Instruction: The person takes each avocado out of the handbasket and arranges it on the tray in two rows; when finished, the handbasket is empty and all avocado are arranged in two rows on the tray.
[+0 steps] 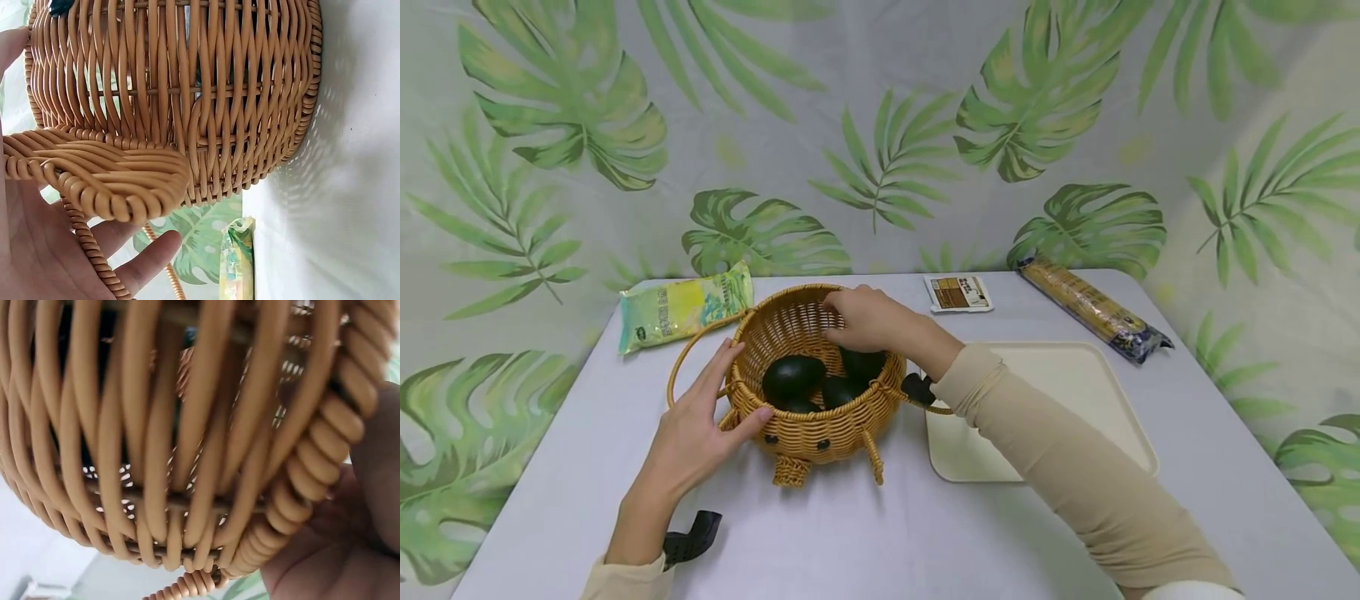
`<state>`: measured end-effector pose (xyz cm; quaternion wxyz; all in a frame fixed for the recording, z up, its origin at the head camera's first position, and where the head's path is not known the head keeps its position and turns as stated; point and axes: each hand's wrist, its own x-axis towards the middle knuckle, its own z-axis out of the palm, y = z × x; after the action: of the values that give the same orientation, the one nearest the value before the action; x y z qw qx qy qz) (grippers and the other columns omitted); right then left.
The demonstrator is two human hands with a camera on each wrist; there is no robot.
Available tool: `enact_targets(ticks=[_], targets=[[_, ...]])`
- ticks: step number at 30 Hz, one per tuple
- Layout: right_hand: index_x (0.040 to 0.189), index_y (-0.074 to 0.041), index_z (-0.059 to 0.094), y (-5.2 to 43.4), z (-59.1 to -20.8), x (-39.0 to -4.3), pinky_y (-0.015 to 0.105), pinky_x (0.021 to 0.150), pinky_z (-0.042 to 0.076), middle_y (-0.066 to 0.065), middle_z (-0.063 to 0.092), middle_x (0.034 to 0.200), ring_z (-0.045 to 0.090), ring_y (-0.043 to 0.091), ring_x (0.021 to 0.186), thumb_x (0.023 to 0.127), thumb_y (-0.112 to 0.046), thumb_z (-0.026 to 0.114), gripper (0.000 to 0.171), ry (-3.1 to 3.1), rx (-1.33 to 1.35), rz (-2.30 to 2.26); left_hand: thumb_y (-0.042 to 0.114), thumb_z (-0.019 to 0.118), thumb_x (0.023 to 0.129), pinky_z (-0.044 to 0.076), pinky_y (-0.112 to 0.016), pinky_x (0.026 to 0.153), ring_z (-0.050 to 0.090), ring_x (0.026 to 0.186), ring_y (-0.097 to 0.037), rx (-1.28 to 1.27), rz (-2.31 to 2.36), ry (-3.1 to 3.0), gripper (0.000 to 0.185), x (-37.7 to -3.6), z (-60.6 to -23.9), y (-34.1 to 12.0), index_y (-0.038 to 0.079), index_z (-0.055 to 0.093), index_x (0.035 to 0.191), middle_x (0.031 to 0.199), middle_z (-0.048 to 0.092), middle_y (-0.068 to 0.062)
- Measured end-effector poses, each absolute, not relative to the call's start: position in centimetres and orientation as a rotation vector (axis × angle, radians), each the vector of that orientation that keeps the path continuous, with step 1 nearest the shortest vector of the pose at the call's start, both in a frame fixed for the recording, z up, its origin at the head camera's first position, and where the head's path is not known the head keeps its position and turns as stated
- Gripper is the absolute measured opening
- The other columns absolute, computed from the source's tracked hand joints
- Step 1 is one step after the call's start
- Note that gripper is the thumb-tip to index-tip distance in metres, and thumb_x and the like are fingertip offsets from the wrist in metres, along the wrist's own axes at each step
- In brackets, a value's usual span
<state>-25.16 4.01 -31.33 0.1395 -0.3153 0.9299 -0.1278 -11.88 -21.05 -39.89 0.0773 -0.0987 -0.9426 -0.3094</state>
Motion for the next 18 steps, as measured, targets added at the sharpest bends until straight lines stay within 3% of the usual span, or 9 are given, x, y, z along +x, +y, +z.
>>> enact_targets(ticks=[3, 9, 11, 15, 18], targets=[[0.141, -0.002, 0.057, 3.4, -31.4, -25.0, 0.039, 0.085, 0.054, 0.010, 0.069, 0.114, 0.067, 0.024, 0.090, 0.105, -0.027, 0.059, 0.045, 2.671, -0.901, -0.213, 0.056, 0.065, 0.095, 0.047, -0.075, 0.091, 0.063, 0.123, -0.048, -0.293, -0.924, -2.820, 0.086, -11.8, -40.0, -21.1, 0.036, 0.019, 0.165, 0.173, 0.020, -0.001], [0.109, -0.005, 0.066, 3.0, -31.5, -24.5, 0.033, 0.075, 0.046, 0.002, 0.054, 0.080, 0.053, 0.016, 0.073, 0.103, -0.027, 0.064, 0.023, 2.675, -0.913, -0.034, 0.055, 0.066, 0.095, 0.048, -0.075, 0.090, 0.063, 0.121, -0.049, -0.287, -0.911, -2.815, 0.087, -11.8, -40.1, -21.1, 0.035, 0.020, 0.165, 0.172, 0.021, -0.003], [0.104, -0.006, 0.065, 3.0, -31.5, -24.3, 0.031, 0.073, 0.046, 0.003, 0.056, 0.080, 0.054, 0.017, 0.072, 0.102, -0.026, 0.066, 0.020, 2.678, -0.913, -0.011, 0.056, 0.066, 0.095, 0.048, -0.075, 0.090, 0.063, 0.122, -0.049, -0.285, -0.905, -2.816, 0.087, -11.8, -40.1, -21.1, 0.035, 0.020, 0.165, 0.173, 0.021, -0.003], [0.111, -0.005, 0.068, 3.1, -31.6, -24.1, 0.032, 0.075, 0.051, 0.008, 0.069, 0.098, 0.066, 0.021, 0.086, 0.098, -0.020, 0.071, 0.020, 2.681, -0.910, -0.017, 0.056, 0.066, 0.095, 0.048, -0.075, 0.090, 0.062, 0.122, -0.050, -0.288, -0.902, -2.810, 0.087, -11.8, -40.1, -21.0, 0.033, 0.021, 0.165, 0.172, 0.021, -0.005], [0.115, -0.005, 0.070, 3.1, -31.8, -24.0, 0.031, 0.074, 0.050, 0.010, 0.073, 0.105, 0.067, 0.021, 0.088, 0.095, -0.014, 0.074, 0.023, 2.670, -0.912, -0.008, 0.055, 0.066, 0.095, 0.048, -0.075, 0.089, 0.062, 0.122, -0.051, -0.293, -0.899, -2.809, 0.086, -11.9, -40.1, -20.9, 0.032, 0.021, 0.165, 0.172, 0.022, -0.006]])
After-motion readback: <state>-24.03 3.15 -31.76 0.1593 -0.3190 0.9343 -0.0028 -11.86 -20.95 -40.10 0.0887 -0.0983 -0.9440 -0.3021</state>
